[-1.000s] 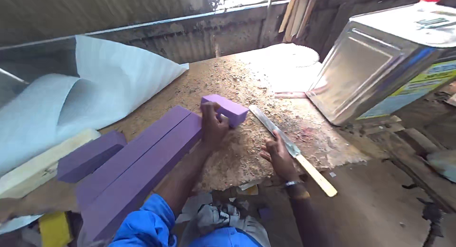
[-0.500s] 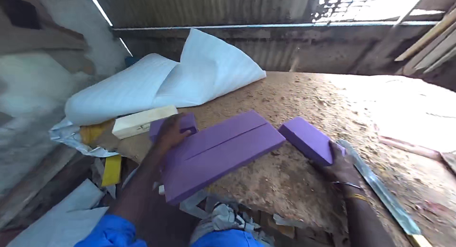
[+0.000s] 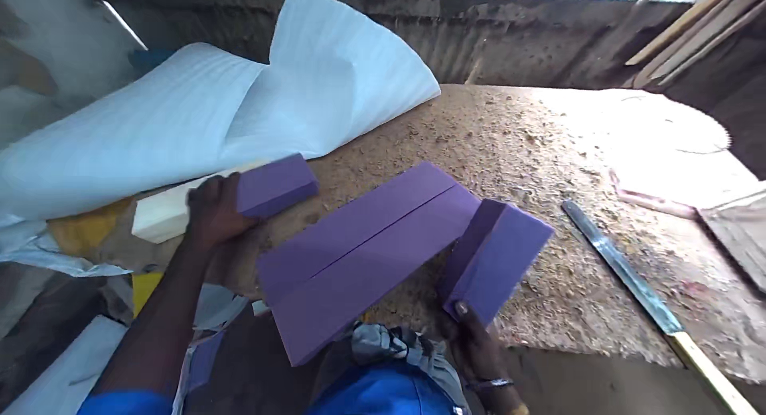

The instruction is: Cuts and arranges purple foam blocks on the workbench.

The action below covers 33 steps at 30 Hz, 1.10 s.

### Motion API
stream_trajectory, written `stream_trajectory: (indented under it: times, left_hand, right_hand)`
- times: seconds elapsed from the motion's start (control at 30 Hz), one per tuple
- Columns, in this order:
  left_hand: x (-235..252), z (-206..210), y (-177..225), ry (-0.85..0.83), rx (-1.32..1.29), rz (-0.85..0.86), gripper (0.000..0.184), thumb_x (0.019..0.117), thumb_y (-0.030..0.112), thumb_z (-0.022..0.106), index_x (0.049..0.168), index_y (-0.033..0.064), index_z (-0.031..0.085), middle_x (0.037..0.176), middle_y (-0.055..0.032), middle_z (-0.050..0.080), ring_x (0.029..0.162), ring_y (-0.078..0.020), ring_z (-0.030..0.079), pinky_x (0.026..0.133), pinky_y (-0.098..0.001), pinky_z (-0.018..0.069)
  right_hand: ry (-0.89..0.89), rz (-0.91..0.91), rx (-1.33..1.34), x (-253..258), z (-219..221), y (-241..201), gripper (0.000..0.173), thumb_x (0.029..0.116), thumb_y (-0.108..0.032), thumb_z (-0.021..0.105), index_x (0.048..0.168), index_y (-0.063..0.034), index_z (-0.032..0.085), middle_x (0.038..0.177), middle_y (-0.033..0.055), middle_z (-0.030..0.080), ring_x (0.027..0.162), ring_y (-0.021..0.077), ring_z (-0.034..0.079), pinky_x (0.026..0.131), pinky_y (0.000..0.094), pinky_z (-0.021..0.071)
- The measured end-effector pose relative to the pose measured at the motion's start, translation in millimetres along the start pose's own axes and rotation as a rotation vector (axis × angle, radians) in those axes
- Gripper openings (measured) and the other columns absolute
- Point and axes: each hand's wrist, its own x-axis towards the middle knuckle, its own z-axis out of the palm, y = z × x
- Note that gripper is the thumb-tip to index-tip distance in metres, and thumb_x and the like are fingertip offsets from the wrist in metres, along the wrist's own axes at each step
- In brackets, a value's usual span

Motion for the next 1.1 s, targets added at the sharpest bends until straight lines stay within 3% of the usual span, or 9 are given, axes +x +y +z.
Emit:
stream_trajectory:
  times: [0.13,0.27,0.43,0.57,0.67,0.73,0.8,0.93,1.1]
  left_hand:
    - [-66,-48,34,0.078,-0.13,-0.011,0.124,0.0628,0.05,0.094,0.162,0.0133,0.029,0.152,-0.0324,0.036,0.135,-0.0588,0.04,0.1,-0.0785,0.0399]
    - [-157,-29,77,-0.027,-0.297,0.04,0.131,0.0555,0.069,0.087,0.16,0.0111,0.034,0.151,-0.0314,0.04,0.135,-0.052,0.044,0.105,-0.0687,0.0438]
    - [-251,-2,127,0.122,-0.355,-0.045,0.13,0.06,0.064,0.089,0.155,-0.0061,0.035,0.144,-0.0395,0.043,0.129,-0.0528,0.046,0.106,-0.0629,0.0425]
    - [-275,6,167,0.123,-0.277,-0.05,0.125,0.0623,0.059,0.089,0.157,-0.0022,0.035,0.144,-0.0361,0.045,0.13,-0.0516,0.047,0.108,-0.0629,0.0411]
    - [-268,33,206,0.14,-0.161,-0.045,0.123,0.0615,0.063,0.086,0.159,0.006,0.036,0.149,-0.03,0.047,0.133,-0.05,0.049,0.107,-0.0647,0.0433]
    - [-259,49,234,0.163,-0.064,-0.105,0.121,0.0595,0.061,0.087,0.159,0.0132,0.038,0.151,-0.026,0.047,0.133,-0.049,0.049,0.105,-0.0668,0.0434]
    - [-254,46,262,0.141,-0.014,-0.171,0.12,0.0601,0.061,0.087,0.16,0.0179,0.038,0.154,-0.0234,0.045,0.135,-0.0486,0.048,0.103,-0.0691,0.0415]
    - [-271,36,309,0.066,-0.01,-0.192,0.116,0.0659,0.065,0.081,0.161,0.0164,0.035,0.156,-0.0206,0.043,0.135,-0.0468,0.047,0.099,-0.0666,0.0448]
    - [-275,46,354,-0.024,-0.031,-0.185,0.106,0.0749,0.064,0.077,0.163,0.0326,0.028,0.165,-0.0138,0.033,0.146,-0.0448,0.035,0.102,-0.0687,0.0411]
  right_hand:
    - [-0.129,0.121,0.337,7,24,4,0.079,0.0856,-0.023,0.083,0.141,0.0028,0.034,0.129,0.0326,0.061,0.112,0.049,0.066,0.094,0.0616,0.0584]
    - [-0.075,0.205,0.417,13,57,8,0.078,0.0869,-0.033,0.081,0.14,-0.0006,0.034,0.129,0.031,0.061,0.109,0.0495,0.067,0.088,0.0625,0.06]
    - [-0.053,0.183,0.432,23,73,21,0.066,0.0961,-0.025,0.068,0.143,-0.0018,0.028,0.13,0.0301,0.06,0.109,0.0444,0.069,0.092,0.0555,0.0604]
    - [-0.168,0.1,0.264,73,86,15,0.053,0.1044,-0.017,0.051,0.149,-0.0036,0.027,0.131,0.0245,0.06,0.109,0.035,0.069,0.094,0.0498,0.0599]
    - [-0.253,0.078,0.085,129,96,-7,0.077,0.0997,-0.023,0.066,0.157,-0.0265,0.014,0.134,0.0136,0.056,0.107,0.0302,0.068,0.089,0.0504,0.0601]
    - [-0.269,0.129,0.02,147,98,-36,0.079,0.0974,-0.029,0.07,0.156,-0.0246,0.016,0.134,0.0159,0.056,0.106,0.033,0.068,0.086,0.0514,0.0603]
    - [-0.305,0.097,-0.071,154,79,-68,0.079,0.096,-0.026,0.071,0.154,-0.0251,0.018,0.132,0.0161,0.057,0.106,0.0343,0.068,0.084,0.0531,0.0607]
    - [-0.346,-0.14,-0.49,177,-9,-123,0.103,0.0864,-0.013,0.081,0.161,-0.0333,0.013,0.141,0.0151,0.055,0.104,0.0336,0.069,0.077,0.0534,0.0624]
    - [-0.459,-0.284,-1.108,234,-93,-200,0.119,0.0792,0.0,0.08,0.165,-0.0359,0.006,0.161,0.0177,0.035,0.113,0.04,0.066,0.084,0.0617,0.0586]
